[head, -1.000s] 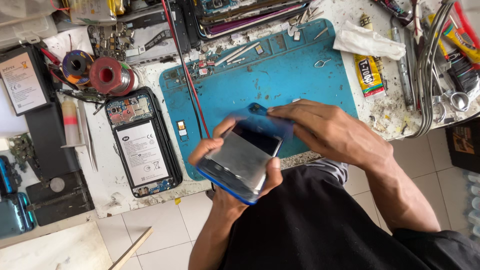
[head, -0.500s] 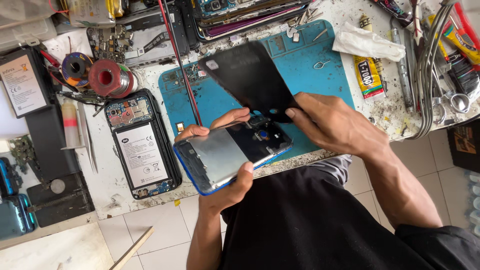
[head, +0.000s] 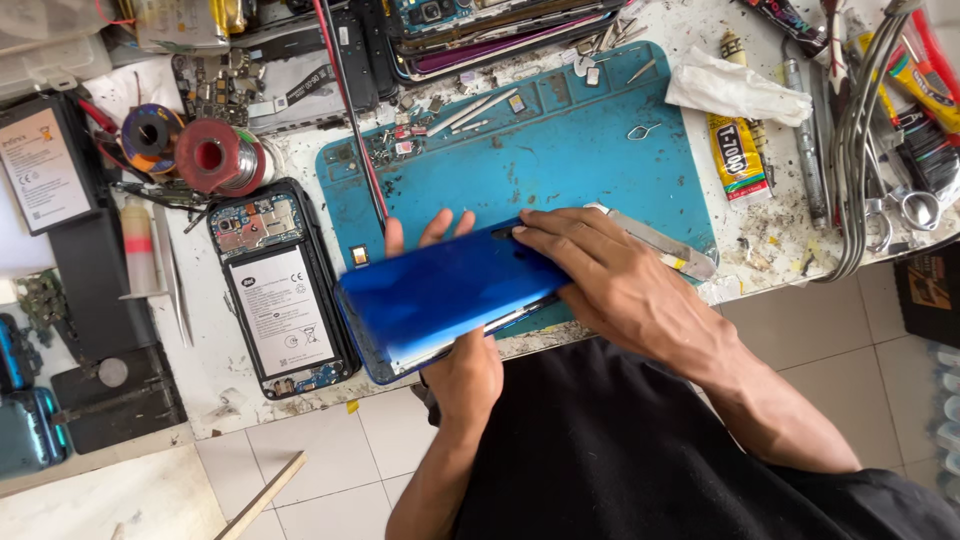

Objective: The person repairs a smartphone at a cluttered workbench. They pry open the blue phone's back cover, set the cover aside, then use a screwdriver to unscrew and remove small screws from the exposed internal chassis, working on components inside the opened phone.

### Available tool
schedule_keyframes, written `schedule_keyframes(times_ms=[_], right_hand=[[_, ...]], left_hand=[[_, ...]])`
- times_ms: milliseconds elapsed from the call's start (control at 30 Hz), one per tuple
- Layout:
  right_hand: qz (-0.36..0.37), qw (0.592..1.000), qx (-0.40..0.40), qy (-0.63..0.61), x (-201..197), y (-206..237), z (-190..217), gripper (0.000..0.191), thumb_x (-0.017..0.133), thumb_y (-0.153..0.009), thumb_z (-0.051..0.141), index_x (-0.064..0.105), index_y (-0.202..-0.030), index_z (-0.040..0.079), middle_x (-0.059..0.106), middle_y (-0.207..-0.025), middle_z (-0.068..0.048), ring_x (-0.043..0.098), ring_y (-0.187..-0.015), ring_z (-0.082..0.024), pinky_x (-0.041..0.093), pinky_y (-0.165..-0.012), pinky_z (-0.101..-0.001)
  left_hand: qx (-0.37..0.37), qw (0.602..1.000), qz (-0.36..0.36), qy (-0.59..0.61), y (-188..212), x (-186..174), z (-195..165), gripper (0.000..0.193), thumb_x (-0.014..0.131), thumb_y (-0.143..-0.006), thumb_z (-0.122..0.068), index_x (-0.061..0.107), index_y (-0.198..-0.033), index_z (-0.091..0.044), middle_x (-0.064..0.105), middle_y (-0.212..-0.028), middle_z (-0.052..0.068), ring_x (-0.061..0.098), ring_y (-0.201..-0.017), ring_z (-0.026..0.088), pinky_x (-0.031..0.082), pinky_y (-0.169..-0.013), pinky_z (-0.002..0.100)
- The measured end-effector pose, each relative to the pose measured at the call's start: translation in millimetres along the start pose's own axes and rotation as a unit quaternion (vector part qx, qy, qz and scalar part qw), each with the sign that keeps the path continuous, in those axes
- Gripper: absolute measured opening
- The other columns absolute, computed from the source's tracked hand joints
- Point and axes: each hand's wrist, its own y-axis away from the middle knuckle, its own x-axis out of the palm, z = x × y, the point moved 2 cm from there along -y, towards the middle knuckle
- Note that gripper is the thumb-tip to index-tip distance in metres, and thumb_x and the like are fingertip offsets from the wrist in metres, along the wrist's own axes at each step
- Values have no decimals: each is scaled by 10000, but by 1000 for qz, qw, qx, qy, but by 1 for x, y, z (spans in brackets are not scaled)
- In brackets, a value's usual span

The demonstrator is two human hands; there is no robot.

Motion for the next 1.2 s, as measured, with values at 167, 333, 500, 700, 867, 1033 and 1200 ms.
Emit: schedule_keyframes(times_ms=[167,333,500,700,867,1033,1200], right_hand=[[-15,996,61,-58,2,4,-13,241,614,-985,-13,591,-1225,-9,693,-1249,-164,716,-1063,-380,610,-887,-429],[-3,987,150,-59,0,5,-20,191,616,-1014,66,642,-1195,11,721,-1018,-188,722,-847,-355,564,-695,-441],[25,950,300,-77,-8,-1,-19,170,623,-1032,177,669,-1095,26,775,-855,-149,692,-580,-305,493,-538,-434],[-72,980,142,-118,-19,-1,-7,279,645,-1048,116,588,-1301,11,760,-1011,-136,726,-800,-276,567,-672,-358],[-125,905,214,-345,-1,15,-34,248,541,-1123,153,570,-1276,-40,747,-1205,-200,759,-1036,-270,654,-902,-361],[-220,848,140,-460,0,33,-51,286,576,-1182,228,509,-1270,-36,691,-1127,-244,753,-1012,-330,673,-872,-458],[-276,873,113,-385,-34,41,-56,260,554,-1229,205,472,-1363,-3,683,-1134,-196,756,-977,-312,677,-894,-442]], left_hand=[[-30,999,10,34,-4,-3,-4,880,530,-922,110,97,-1675,-31,384,-1631,266,374,-1547,372,271,-1328,502],[-38,998,24,47,-3,-5,-2,880,513,-938,110,60,-1677,-38,345,-1650,309,344,-1571,426,271,-1324,534],[-29,998,49,35,-1,-10,-2,841,507,-968,81,67,-1676,-25,346,-1649,331,351,-1576,473,302,-1319,571],[-5,994,105,-23,5,-4,-6,801,483,-1045,29,26,-1695,-66,314,-1704,310,296,-1638,437,269,-1363,535],[-58,990,72,109,-1,-5,-10,822,502,-987,41,60,-1673,-60,298,-1675,306,303,-1593,443,339,-1292,549],[-71,972,72,212,-1,-6,-12,822,523,-967,28,103,-1669,-59,293,-1671,280,317,-1577,425,375,-1268,541],[-48,969,95,225,0,-17,-17,774,565,-986,-9,190,-1661,-55,326,-1663,259,353,-1580,412,396,-1279,545]])
